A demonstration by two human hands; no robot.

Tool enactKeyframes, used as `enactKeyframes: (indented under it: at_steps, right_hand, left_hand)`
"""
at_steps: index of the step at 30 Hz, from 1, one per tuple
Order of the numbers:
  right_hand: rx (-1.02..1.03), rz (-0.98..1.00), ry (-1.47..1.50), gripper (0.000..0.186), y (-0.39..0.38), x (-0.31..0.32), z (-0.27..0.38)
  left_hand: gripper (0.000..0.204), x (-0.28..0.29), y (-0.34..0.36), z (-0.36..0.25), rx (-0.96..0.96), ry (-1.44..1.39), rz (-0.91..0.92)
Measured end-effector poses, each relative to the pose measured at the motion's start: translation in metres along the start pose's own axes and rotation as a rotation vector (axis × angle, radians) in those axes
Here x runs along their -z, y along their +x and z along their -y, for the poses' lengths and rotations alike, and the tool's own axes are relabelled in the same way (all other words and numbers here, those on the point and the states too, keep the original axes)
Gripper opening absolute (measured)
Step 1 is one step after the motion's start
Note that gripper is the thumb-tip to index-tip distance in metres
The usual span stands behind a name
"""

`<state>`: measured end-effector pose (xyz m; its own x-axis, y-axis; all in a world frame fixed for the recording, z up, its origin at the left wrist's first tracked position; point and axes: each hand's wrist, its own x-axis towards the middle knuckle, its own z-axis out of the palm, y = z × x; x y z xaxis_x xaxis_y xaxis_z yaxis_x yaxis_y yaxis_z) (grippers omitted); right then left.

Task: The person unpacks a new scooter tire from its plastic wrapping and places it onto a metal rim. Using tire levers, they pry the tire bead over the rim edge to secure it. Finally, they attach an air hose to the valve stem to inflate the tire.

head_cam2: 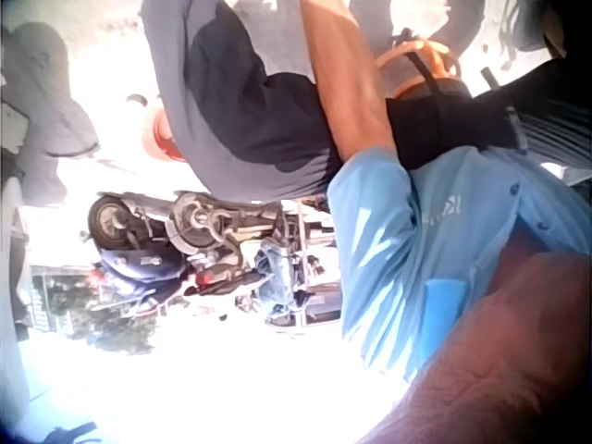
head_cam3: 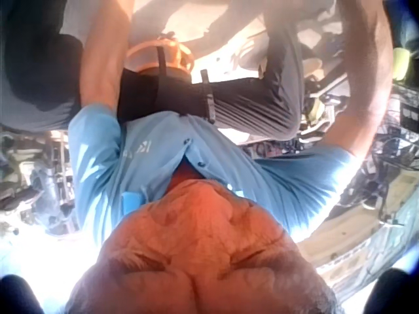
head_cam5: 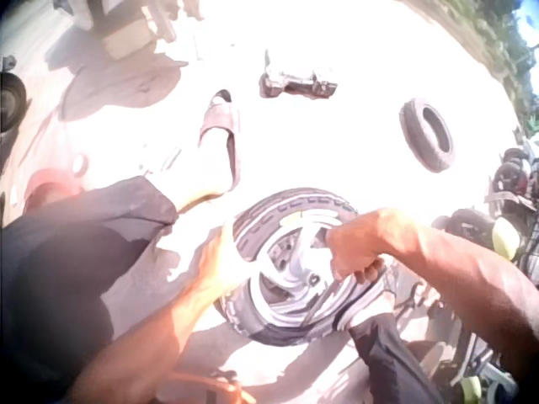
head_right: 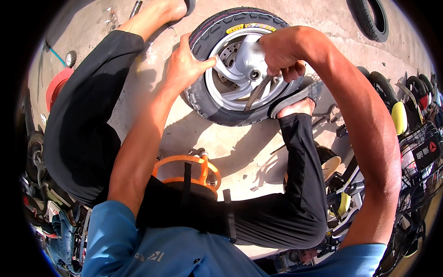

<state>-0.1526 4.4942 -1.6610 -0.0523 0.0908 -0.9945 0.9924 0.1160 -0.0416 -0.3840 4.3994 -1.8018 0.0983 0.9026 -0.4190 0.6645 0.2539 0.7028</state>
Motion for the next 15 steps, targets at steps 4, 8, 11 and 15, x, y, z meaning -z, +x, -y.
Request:
enactKeyframes:
  at_steps: [4, 8, 11, 15]
  right_hand:
    - [0.063, -0.020, 0.052, 0.022, 0.003, -0.017, -0.020]
    - [0.099, -0.523, -0.178, 0.012, -0.050, -0.103, -0.009]
    - [0.035, -0.705, -0.120, 0.018, -0.087, -0.171, -0.010]
    - [0.062, -0.610, -0.029, 0.019, -0.079, -0.150, -0.022]
  left_hand:
    - [0.096, -0.010, 0.000, 0.004, -0.032, -0.007, -0.036]
    - [0.110, -0.008, -0.001, 0.008, -0.018, -0.020, 0.017]
    - [0.108, 0.000, -0.006, -0.011, -0.026, 0.049, 0.001]
    - [0.105, 0.006, -0.005, -0.022, -0.044, 0.046, 0.035]
